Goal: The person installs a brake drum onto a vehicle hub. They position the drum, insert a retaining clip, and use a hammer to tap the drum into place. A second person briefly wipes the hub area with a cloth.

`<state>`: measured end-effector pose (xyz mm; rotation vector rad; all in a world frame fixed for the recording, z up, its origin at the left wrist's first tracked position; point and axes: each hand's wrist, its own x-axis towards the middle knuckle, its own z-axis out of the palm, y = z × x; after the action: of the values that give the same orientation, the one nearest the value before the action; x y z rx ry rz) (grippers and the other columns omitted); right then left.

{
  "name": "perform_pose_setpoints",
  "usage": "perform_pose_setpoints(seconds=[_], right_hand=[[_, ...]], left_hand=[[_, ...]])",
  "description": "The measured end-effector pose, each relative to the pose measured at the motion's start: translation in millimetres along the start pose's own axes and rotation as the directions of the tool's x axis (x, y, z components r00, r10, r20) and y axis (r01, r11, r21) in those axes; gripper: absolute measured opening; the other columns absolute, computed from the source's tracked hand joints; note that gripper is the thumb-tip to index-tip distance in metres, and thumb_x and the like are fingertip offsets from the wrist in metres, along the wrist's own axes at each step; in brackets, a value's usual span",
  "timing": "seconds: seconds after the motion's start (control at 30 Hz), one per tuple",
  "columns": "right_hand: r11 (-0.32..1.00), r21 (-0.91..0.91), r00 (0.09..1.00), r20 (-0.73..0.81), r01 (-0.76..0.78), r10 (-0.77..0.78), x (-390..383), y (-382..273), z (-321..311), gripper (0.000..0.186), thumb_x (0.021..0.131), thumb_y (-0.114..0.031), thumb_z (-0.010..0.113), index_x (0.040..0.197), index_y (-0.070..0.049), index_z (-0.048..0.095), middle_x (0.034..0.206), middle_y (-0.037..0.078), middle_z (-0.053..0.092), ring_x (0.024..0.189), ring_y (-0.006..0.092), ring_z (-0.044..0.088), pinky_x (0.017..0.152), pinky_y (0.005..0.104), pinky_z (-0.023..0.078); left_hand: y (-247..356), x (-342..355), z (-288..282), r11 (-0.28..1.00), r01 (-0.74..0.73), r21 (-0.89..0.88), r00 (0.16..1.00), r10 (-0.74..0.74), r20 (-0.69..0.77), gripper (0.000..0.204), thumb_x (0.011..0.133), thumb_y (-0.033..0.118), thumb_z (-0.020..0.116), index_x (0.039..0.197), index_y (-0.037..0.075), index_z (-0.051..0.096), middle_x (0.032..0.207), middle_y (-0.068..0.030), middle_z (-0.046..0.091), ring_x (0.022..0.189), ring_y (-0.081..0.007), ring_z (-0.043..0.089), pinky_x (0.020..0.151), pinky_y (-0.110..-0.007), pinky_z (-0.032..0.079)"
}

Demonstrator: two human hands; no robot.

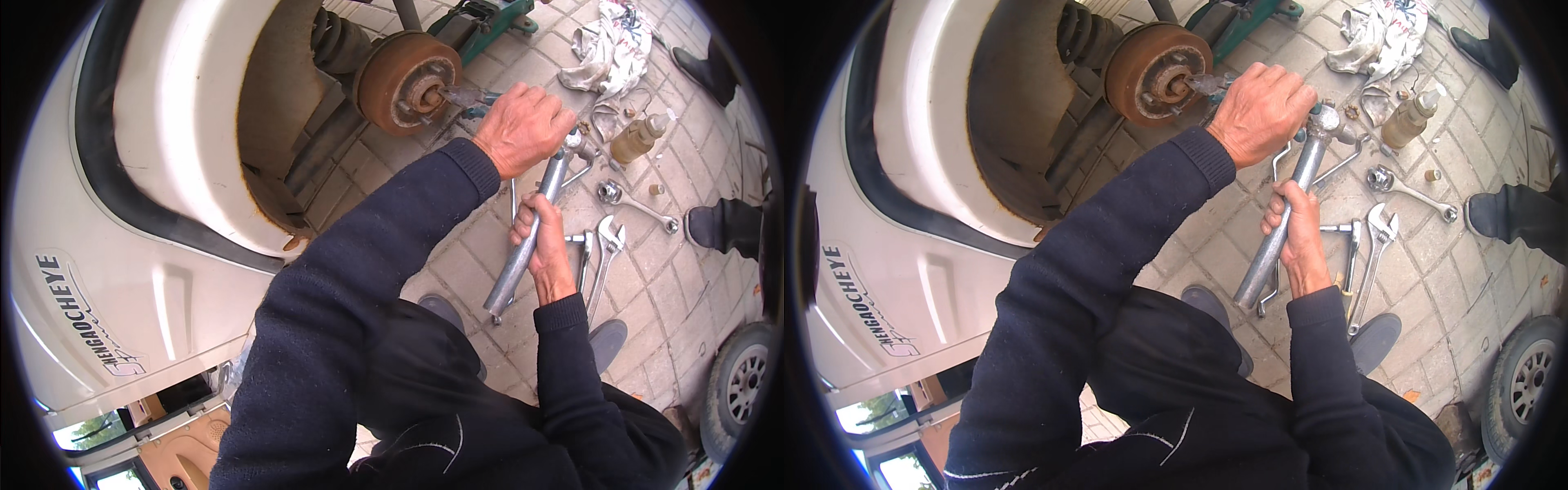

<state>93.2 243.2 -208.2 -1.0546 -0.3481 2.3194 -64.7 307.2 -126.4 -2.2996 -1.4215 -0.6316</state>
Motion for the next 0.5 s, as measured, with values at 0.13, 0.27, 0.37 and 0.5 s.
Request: perform_pose_setpoints(seconds=[0.13,0.27,0.37,0.5], right_hand=[[1.0,0.018,1.0,0.001,0.008,-0.008,1,-2,-2,0.014,0.09,-0.016,0.062,0.095,-0.005,0.055,0.062,-0.002,0.047,0.047,0.0096,0.046,0.043,0.0281,0.043],[1.0,0.0,1.0,0.0,0.011,-0.011,1,-5,-3,0.014,0.09,-0.015,0.062,0.095,-0.005,0.055,0.062,-0.001,0.048,0.047,0.0098,0.047,0.043,0.0282,0.043],[1.0,-0.021,1.0,-0.008,0.012,-0.012,-2,-8,-1,0.013,0.09,-0.015,0.062,0.094,-0.005,0.055,0.062,0.0,0.048,0.047,0.0105,0.047,0.042,0.0286,0.043],[0.996,-0.055,0.998,-0.014,0.065,-0.066,-8,-9,8,0.011,0.09,-0.013,0.062,0.092,-0.005,0.055,0.062,0.002,0.05,0.046,0.0118,0.048,0.042,0.0296,0.043]], left_hand=[[1,1,2,1.0,0.007,0.018,1.0,-0.007,0.005,0.013,0.08,0.012,0.069,0.088,0.011,0.059,0.079,-0.0036,0.052,0.078,-0.0222,0.057,0.072,-0.037,0.044],[2,1,3,1.0,0.017,0.008,1.0,-0.017,0.001,0.013,0.08,0.011,0.068,0.089,0.01,0.058,0.079,-0.0042,0.052,0.078,-0.0224,0.057,0.072,-0.037,0.044],[1,1,4,0.999,0.027,0.019,1.0,-0.027,0.012,0.016,0.079,0.012,0.07,0.089,0.01,0.058,0.08,-0.0047,0.053,0.079,-0.0229,0.057,0.073,-0.037,0.044],[-2,6,6,0.996,0.084,-0.006,0.996,-0.084,-0.02,0.022,0.075,0.014,0.074,0.089,0.01,0.058,0.081,-0.0049,0.054,0.08,-0.0243,0.057,0.074,-0.039,0.043]])
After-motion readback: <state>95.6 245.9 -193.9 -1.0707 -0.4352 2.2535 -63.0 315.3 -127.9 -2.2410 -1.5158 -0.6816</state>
